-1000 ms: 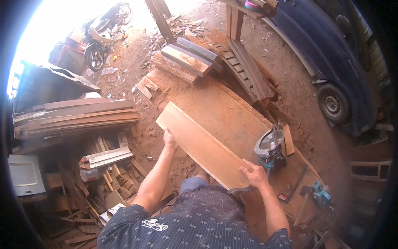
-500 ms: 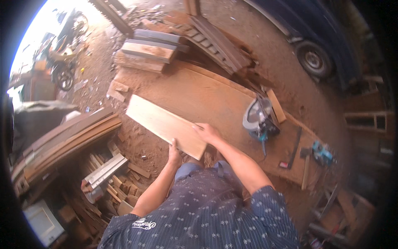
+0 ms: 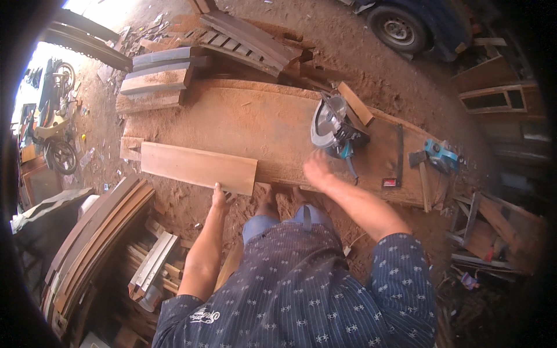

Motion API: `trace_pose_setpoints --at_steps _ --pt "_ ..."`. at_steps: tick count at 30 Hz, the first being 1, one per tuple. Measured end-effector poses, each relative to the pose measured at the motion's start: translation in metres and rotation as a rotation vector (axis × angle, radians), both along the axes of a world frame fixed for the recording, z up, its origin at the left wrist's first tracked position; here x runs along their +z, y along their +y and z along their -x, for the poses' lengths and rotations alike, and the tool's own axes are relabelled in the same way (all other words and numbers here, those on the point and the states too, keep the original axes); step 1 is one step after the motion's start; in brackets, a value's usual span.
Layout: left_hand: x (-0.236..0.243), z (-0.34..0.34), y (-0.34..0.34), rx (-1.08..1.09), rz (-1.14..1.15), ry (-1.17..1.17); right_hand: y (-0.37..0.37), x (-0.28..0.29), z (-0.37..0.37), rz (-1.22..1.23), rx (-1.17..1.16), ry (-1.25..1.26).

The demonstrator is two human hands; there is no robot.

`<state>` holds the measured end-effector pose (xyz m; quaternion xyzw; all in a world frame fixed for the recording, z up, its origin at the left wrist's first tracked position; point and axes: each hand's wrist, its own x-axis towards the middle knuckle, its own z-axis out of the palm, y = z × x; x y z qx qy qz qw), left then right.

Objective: The person uses a circular saw to cut a wooden plank on a workbench. They measure the wood with a square, mark it, and then cut it into smaller pieces. The person also uses a sander to smooth the edges of the cut wood.

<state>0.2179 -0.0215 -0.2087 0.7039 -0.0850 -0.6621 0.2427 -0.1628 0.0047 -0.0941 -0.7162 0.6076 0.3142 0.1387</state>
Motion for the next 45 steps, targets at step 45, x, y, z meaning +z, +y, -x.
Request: trace_pose_setpoints --at_steps 45 --pt "0.139 -0.012 0.174 -0.208 0.177 0.175 0.135 0.186 -0.089 -0.088 -0.443 -1.381"
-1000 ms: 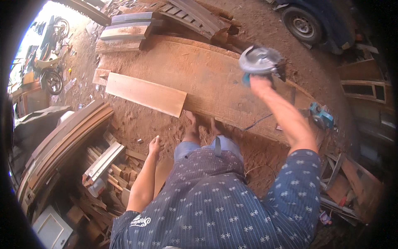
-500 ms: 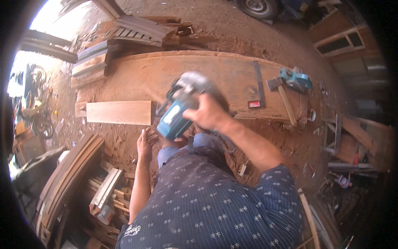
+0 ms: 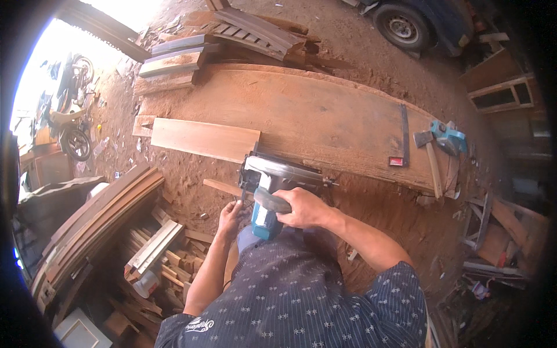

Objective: The person uses a circular saw to cut a wooden plank on a workbench. They measure the wood with a square, mark it, and then cut it into smaller pieces. The person also uses a sander to smooth the edges of the cut wood.

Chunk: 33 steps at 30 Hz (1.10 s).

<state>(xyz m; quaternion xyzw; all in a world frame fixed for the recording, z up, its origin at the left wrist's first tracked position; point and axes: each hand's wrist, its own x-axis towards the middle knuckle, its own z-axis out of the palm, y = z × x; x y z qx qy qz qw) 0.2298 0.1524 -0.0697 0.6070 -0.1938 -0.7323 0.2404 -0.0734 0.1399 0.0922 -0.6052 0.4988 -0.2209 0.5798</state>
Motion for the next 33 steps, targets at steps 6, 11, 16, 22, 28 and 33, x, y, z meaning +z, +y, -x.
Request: trace_pose_setpoints --at_steps 6,11,16,22,28,33 --pt "-0.034 0.023 0.01 0.175 -0.045 0.158 -0.004 -0.034 0.009 0.065 -0.015 0.117" --pt "-0.057 0.05 0.0 0.263 0.022 0.149 -0.014 -0.049 0.025 0.044 -0.057 0.138" --pt "-0.085 0.063 -0.009 0.268 0.063 0.128 -0.02 -0.078 0.039 0.082 -0.025 0.122" --pt "-0.112 0.08 -0.011 0.388 0.033 0.178 -0.03 -0.103 0.05 0.182 0.008 0.125" --pt "-0.149 0.077 -0.016 0.411 0.039 0.175 -0.041 -0.124 0.048 0.163 0.0 0.141" --pt "-0.155 0.08 -0.036 0.46 -0.015 0.155 -0.046 -0.143 0.046 0.197 -0.004 0.145"
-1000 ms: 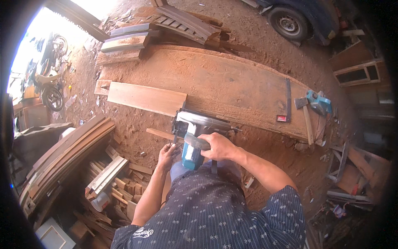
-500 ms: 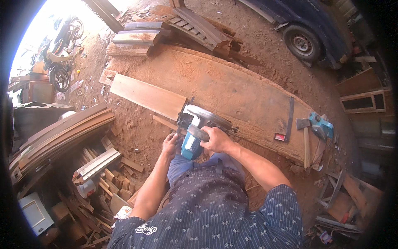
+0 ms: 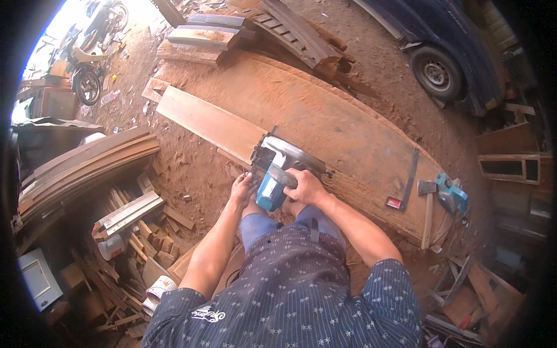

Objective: The person uses a circular saw to cut a wooden plank on a workbench. They measure the wood with a square, mark it, and then cut it into smaller pieces. The person also uses a sander to smooth the edges of the cut wood.

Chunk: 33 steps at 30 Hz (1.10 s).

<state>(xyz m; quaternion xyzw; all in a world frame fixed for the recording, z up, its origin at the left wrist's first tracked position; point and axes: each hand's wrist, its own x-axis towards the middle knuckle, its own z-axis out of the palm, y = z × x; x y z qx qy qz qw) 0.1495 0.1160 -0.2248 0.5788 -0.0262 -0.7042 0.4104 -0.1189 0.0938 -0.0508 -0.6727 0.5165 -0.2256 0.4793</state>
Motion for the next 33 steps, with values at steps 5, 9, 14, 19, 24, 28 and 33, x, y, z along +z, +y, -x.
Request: trace_pose_setpoints --at_steps 5,9,14,19,24,28,33 --pt "0.007 -0.006 -0.013 0.008 -0.005 -0.052 -0.01 -0.003 -0.008 -0.037 0.0 -0.025" --pt "0.012 -0.013 -0.023 -0.002 -0.023 -0.074 -0.013 -0.006 -0.017 -0.047 0.006 -0.021" --pt "0.005 -0.022 -0.027 -0.031 -0.033 -0.067 -0.021 -0.002 -0.021 -0.063 0.033 -0.005" --pt "0.012 -0.028 -0.039 0.006 -0.045 -0.059 -0.031 -0.003 -0.032 -0.08 0.026 0.015" --pt "0.007 -0.041 -0.046 0.009 -0.086 -0.054 -0.04 -0.003 -0.045 -0.089 0.028 0.031" --pt "0.006 -0.046 -0.051 -0.032 -0.084 -0.277 -0.045 -0.006 -0.052 -0.062 0.036 0.051" --pt "0.067 -0.037 -0.088 -0.545 0.427 -1.48 -0.053 -0.004 -0.06 -0.097 0.012 0.053"
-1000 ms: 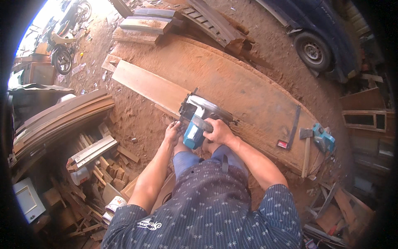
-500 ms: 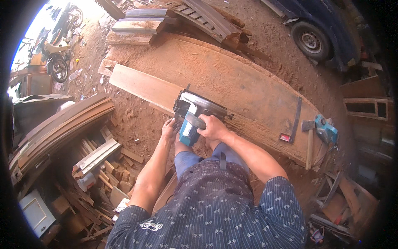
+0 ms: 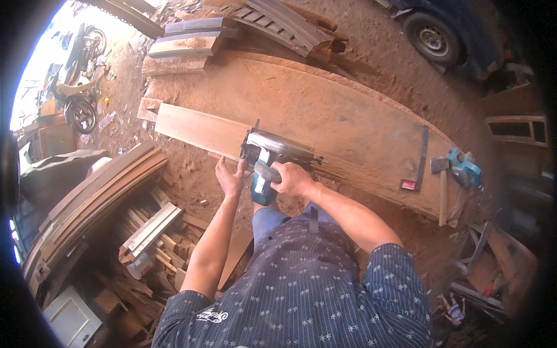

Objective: The person uses a circular saw to cut a wooden plank on a workbench. They measure the wood with a square, mark it, and then cut it into smaller pieces. The person also uses a sander to smooth the edges of the cut wood.

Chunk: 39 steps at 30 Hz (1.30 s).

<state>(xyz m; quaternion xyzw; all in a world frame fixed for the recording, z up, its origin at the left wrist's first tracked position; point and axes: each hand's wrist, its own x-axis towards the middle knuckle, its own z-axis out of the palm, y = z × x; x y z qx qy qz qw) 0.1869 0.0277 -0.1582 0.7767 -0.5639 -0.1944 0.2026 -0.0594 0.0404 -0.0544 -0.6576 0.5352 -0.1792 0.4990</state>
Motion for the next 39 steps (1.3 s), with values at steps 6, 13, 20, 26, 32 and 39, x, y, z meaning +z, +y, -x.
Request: trace_pose_setpoints --at_steps 6,13,20,26,32,39 --pt "0.007 -0.004 -0.032 -0.27 -0.162 -0.249 -0.012 0.003 -0.013 -0.007 0.034 -0.025" --pt "0.012 -0.007 -0.052 -0.302 -0.304 -0.18 -0.018 -0.002 -0.021 -0.017 0.011 -0.012" --pt "-0.011 -0.019 -0.068 -0.231 -0.345 -0.211 -0.029 -0.003 -0.034 -0.045 0.048 -0.011" --pt "-0.013 -0.033 -0.086 -0.229 -0.392 -0.103 -0.038 0.0 -0.046 -0.049 0.039 -0.028" --pt "0.0 -0.046 -0.102 -0.138 -0.502 -0.033 -0.047 -0.004 -0.06 -0.027 0.043 -0.027" --pt "-0.011 -0.072 -0.118 -0.103 -0.516 0.035 -0.059 -0.011 -0.08 -0.013 0.028 -0.06"
